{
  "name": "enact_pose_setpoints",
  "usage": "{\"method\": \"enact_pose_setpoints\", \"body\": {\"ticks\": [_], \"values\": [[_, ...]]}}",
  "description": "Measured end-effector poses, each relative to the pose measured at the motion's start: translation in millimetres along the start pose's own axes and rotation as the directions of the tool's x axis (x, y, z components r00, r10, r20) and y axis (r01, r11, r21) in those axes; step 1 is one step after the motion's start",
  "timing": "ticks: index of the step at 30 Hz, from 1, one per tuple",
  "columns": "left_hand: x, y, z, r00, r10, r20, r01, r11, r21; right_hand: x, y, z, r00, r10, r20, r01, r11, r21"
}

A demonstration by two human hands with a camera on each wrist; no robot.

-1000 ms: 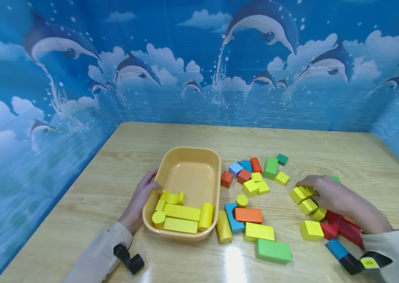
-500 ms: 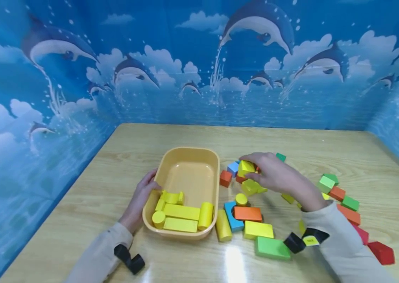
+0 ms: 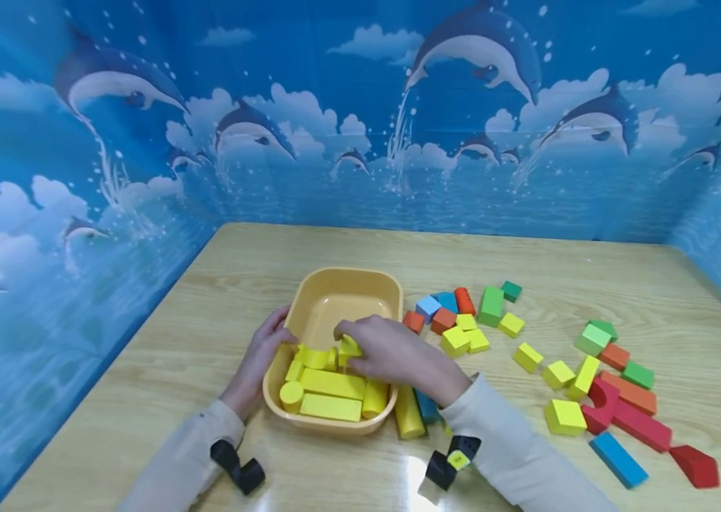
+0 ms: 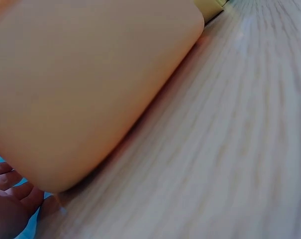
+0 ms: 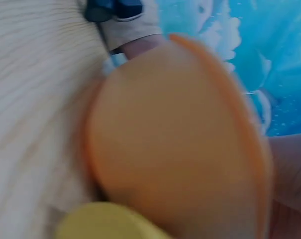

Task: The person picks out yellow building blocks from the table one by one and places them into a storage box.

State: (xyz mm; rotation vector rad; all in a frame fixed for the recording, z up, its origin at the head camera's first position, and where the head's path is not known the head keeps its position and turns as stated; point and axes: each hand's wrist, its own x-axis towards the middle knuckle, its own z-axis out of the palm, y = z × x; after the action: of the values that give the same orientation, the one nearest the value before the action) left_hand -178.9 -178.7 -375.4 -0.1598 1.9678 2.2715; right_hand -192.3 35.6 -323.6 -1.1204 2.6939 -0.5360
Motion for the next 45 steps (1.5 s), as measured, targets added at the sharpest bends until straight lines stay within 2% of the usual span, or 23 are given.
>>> {"method": "enact_pose_setpoints", "body": {"ticks": [6, 10, 16, 18, 22, 25, 28, 32, 35, 40, 45], "values": [[0.9, 0.6, 0.8, 1.0, 0.007, 0.0, -0.007, 1.0, -0.004, 2.9, 0.5, 10.7, 1.0, -0.005, 0.003, 0.005, 1.0, 0.006], [1.3, 1.0, 1.0, 1.0, -0.001, -0.003, 0.001, 1.0, 0.0, 2.7, -1.8, 12.5, 1.0, -0.025, 0.014, 0.024, 0.999, 0.036], [0.3, 0.1, 0.1, 1.0, -0.004, -0.001, 0.004, 1.0, -0.001, 0.1, -3.7, 10.5, 1.0, -0.024, 0.018, 0.024, 0.999, 0.022], [-0.4, 0.0, -0.5, 1.0, -0.001, 0.002, 0.001, 1.0, -0.011, -3.4, -4.2, 4.9, 1.0, -0.009, -0.018, 0.01, 1.0, 0.016], [-0.6, 0.0, -0.3, 1.0, -0.005, -0.002, 0.005, 1.0, -0.013, -19.0, 0.3, -10.8, 0.986, 0.027, -0.164, -0.03, 0.999, -0.012], [0.1, 0.0, 0.3, 1.0, -0.021, -0.007, 0.021, 1.0, -0.001, -35.4, 13.8, -20.2, 0.968, 0.068, -0.243, -0.077, 0.997, -0.026], [0.5, -0.2, 0.2, 0.999, -0.037, -0.011, 0.038, 0.999, 0.009, -52.4, 37.1, -25.4, 0.958, 0.11, -0.264, -0.12, 0.993, -0.02], [0.6, -0.4, 0.2, 0.999, -0.039, -0.006, 0.039, 0.999, 0.009, -74.9, 72.0, -26.8, 0.97, 0.107, -0.216, -0.108, 0.994, 0.004], [0.5, -0.4, 0.2, 0.999, -0.032, -0.001, 0.032, 0.999, 0.008, -91.8, 88.9, -27.4, 0.981, 0.085, -0.172, -0.083, 0.996, 0.023], [0.5, 0.0, 0.0, 1.0, -0.023, -0.004, 0.023, 1.0, 0.009, -110.5, 99.3, -30.1, 0.993, 0.07, -0.095, -0.07, 0.998, 0.011], [0.8, -0.8, -0.3, 1.0, -0.022, 0.003, 0.022, 1.0, 0.003, -115.0, 100.3, -30.6, 0.996, 0.078, -0.033, -0.078, 0.997, -0.016]]}}
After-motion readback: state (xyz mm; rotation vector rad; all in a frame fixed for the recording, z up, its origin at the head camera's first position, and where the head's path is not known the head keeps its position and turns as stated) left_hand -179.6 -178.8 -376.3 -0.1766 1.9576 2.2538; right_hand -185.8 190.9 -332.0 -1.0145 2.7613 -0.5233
